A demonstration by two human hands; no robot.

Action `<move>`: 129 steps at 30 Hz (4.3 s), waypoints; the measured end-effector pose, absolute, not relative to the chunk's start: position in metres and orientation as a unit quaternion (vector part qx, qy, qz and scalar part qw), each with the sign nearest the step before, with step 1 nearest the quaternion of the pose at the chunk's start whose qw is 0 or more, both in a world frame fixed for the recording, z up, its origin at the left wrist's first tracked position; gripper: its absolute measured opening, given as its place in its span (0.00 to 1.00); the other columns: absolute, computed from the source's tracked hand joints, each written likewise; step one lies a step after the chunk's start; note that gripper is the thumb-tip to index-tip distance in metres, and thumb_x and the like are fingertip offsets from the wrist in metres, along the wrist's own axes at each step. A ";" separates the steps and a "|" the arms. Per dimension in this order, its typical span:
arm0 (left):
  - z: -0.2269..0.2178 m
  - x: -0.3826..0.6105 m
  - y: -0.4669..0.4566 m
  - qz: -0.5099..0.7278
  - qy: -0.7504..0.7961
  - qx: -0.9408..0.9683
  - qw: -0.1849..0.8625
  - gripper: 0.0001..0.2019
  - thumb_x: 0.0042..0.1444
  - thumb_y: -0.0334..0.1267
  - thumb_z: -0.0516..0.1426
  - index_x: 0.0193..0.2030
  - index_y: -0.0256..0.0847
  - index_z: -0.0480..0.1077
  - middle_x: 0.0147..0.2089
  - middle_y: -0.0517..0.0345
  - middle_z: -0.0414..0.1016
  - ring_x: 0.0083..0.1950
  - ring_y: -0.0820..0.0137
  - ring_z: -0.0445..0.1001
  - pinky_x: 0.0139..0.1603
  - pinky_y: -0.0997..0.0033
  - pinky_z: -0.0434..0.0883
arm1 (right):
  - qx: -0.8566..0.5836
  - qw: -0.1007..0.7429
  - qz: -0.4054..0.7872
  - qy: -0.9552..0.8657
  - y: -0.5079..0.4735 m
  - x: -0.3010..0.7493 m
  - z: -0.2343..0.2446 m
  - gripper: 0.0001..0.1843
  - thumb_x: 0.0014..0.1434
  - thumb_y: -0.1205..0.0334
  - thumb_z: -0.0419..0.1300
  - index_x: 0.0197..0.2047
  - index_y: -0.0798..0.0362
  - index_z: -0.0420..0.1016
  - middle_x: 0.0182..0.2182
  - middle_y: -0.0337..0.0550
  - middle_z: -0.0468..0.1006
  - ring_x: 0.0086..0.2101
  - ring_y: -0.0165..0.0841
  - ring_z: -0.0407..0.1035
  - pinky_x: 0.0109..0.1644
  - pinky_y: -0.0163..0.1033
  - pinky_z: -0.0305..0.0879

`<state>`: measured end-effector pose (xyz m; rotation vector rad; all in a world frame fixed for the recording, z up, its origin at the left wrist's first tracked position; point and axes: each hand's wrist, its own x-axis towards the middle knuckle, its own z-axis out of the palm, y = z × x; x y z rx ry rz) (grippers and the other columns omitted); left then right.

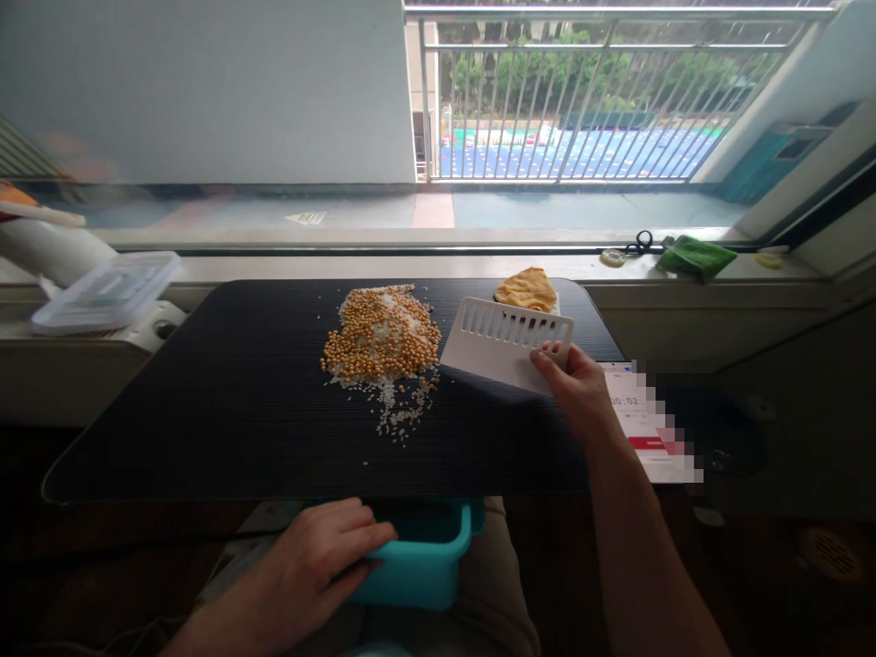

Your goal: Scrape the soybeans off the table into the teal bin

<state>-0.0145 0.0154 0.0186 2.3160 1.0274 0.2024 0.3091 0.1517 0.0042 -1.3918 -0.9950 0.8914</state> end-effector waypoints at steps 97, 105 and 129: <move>0.019 -0.021 0.012 0.102 0.363 0.882 0.283 0.08 0.61 0.24 0.57 0.44 0.40 0.70 0.36 0.59 0.71 0.36 0.64 0.68 0.35 0.67 0.61 | -0.643 0.501 0.367 -0.449 0.070 0.293 0.028 0.13 0.49 0.49 0.71 0.33 0.47 0.79 0.32 0.38 0.80 0.34 0.36 0.73 0.41 0.40 0.72; 0.020 -0.020 0.011 0.095 0.366 0.880 0.287 0.09 0.60 0.23 0.57 0.43 0.40 0.70 0.36 0.59 0.71 0.36 0.65 0.68 0.35 0.66 0.61 | -0.668 0.535 0.310 -0.415 0.101 0.302 0.014 0.14 0.46 0.50 0.72 0.32 0.49 0.78 0.31 0.39 0.77 0.36 0.37 0.71 0.44 0.43 0.69; 0.019 -0.022 0.012 0.095 0.367 0.881 0.283 0.09 0.61 0.23 0.57 0.44 0.40 0.70 0.36 0.59 0.71 0.37 0.64 0.68 0.36 0.66 0.61 | -0.643 0.488 0.417 -0.417 0.084 0.304 0.012 0.18 0.43 0.45 0.73 0.33 0.48 0.79 0.31 0.42 0.80 0.34 0.39 0.73 0.36 0.41 0.73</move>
